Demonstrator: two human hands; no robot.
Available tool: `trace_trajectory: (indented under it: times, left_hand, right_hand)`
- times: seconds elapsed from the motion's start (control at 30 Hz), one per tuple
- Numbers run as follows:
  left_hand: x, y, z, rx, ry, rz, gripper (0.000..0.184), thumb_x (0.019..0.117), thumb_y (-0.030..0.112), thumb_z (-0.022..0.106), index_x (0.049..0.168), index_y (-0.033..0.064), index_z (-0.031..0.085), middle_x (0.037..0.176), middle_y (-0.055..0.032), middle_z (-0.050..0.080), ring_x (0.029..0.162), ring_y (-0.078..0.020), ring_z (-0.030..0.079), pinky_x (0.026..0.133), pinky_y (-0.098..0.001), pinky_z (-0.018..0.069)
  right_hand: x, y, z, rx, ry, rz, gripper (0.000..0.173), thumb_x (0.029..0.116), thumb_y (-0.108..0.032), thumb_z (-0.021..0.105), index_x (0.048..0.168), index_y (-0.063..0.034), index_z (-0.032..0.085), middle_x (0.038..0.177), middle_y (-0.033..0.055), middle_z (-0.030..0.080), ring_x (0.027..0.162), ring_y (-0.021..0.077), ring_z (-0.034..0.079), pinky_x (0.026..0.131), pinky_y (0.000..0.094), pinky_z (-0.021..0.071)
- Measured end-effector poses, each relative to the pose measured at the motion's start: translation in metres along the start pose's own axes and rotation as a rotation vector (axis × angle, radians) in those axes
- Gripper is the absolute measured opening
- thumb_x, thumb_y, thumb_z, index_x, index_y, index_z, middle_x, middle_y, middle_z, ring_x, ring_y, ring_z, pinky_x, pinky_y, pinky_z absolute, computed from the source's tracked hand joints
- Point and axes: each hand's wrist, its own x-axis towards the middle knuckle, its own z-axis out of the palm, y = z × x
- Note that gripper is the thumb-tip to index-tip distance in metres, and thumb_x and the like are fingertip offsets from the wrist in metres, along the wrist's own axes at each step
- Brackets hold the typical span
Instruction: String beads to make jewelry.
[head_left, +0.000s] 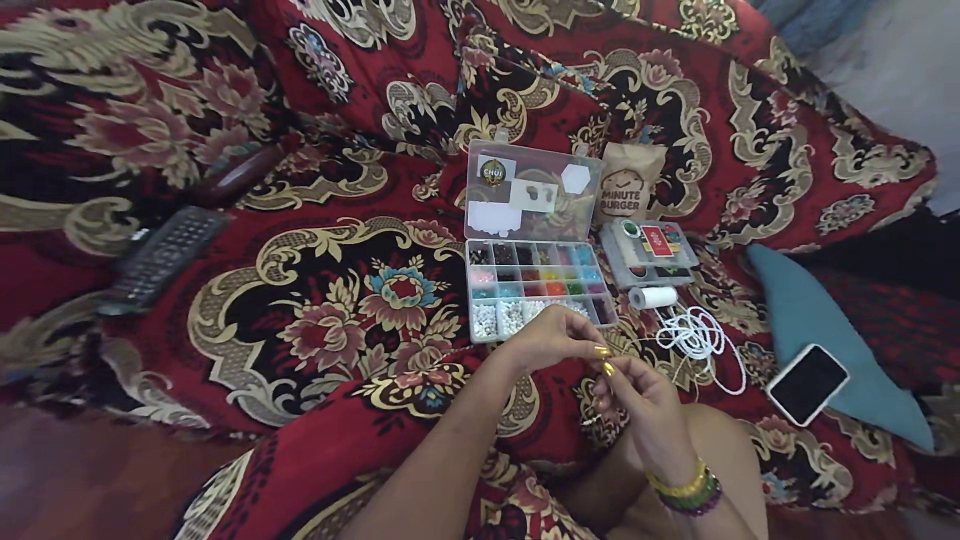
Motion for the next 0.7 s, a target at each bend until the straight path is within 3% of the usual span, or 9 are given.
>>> trace_trajectory:
  times: [0.3, 0.47, 0.53, 0.63, 0.7]
  left_hand:
    - [-0.002, 0.007, 0.004, 0.118, 0.113, 0.084, 0.004, 0.0945, 0.004, 0.067, 0.096, 0.0006, 0.065, 0.084, 0.0031, 0.063, 0.074, -0.0005, 0.060, 0.073, -0.0195, 0.0520]
    - [-0.012, 0.022, -0.018, 0.243, 0.322, 0.050, 0.014, 0.0979, 0.011, 0.066, 0.102, -0.0022, 0.067, 0.089, -0.0025, 0.066, 0.075, -0.0047, 0.061, 0.074, -0.0237, 0.0537]
    - [-0.018, 0.027, -0.033, 0.466, 0.430, -0.018, 0.018, 0.0982, 0.015, 0.067, 0.104, -0.0012, 0.071, 0.095, -0.0086, 0.069, 0.080, -0.0134, 0.063, 0.080, -0.0333, 0.0534]
    - [-0.028, 0.031, -0.047, 0.779, 0.488, -0.217, 0.019, 0.0981, 0.018, 0.069, 0.105, 0.0017, 0.076, 0.105, -0.0170, 0.072, 0.099, -0.0323, 0.067, 0.094, -0.0537, 0.0501]
    - [-0.026, 0.033, -0.046, 0.930, 0.471, -0.418, 0.017, 0.0982, 0.015, 0.067, 0.106, 0.0031, 0.076, 0.110, -0.0181, 0.072, 0.110, -0.0364, 0.066, 0.098, -0.0574, 0.0480]
  right_hand:
    - [0.004, -0.004, -0.001, 0.017, 0.007, -0.024, 0.016, 0.0988, -0.005, 0.054, 0.098, -0.0011, 0.070, 0.070, -0.0016, 0.070, 0.054, 0.0042, 0.064, 0.051, 0.0196, 0.0556]
    - [-0.001, -0.002, 0.000, 0.042, -0.014, -0.021, 0.018, 0.0990, -0.004, 0.053, 0.100, -0.0007, 0.071, 0.070, -0.0014, 0.070, 0.055, 0.0044, 0.064, 0.052, 0.0198, 0.0564]
    - [-0.002, 0.000, 0.000, 0.046, -0.014, -0.020, 0.018, 0.0988, -0.004, 0.053, 0.100, -0.0008, 0.070, 0.069, -0.0026, 0.070, 0.054, 0.0038, 0.064, 0.052, 0.0197, 0.0561]
    - [-0.002, 0.002, 0.000, 0.048, -0.016, -0.021, 0.018, 0.0990, -0.004, 0.053, 0.101, -0.0016, 0.070, 0.068, -0.0045, 0.068, 0.053, 0.0035, 0.062, 0.050, 0.0196, 0.0553]
    - [-0.002, 0.001, 0.002, 0.050, -0.021, -0.022, 0.018, 0.0988, -0.004, 0.053, 0.101, -0.0019, 0.071, 0.067, -0.0046, 0.068, 0.052, 0.0034, 0.062, 0.050, 0.0196, 0.0552]
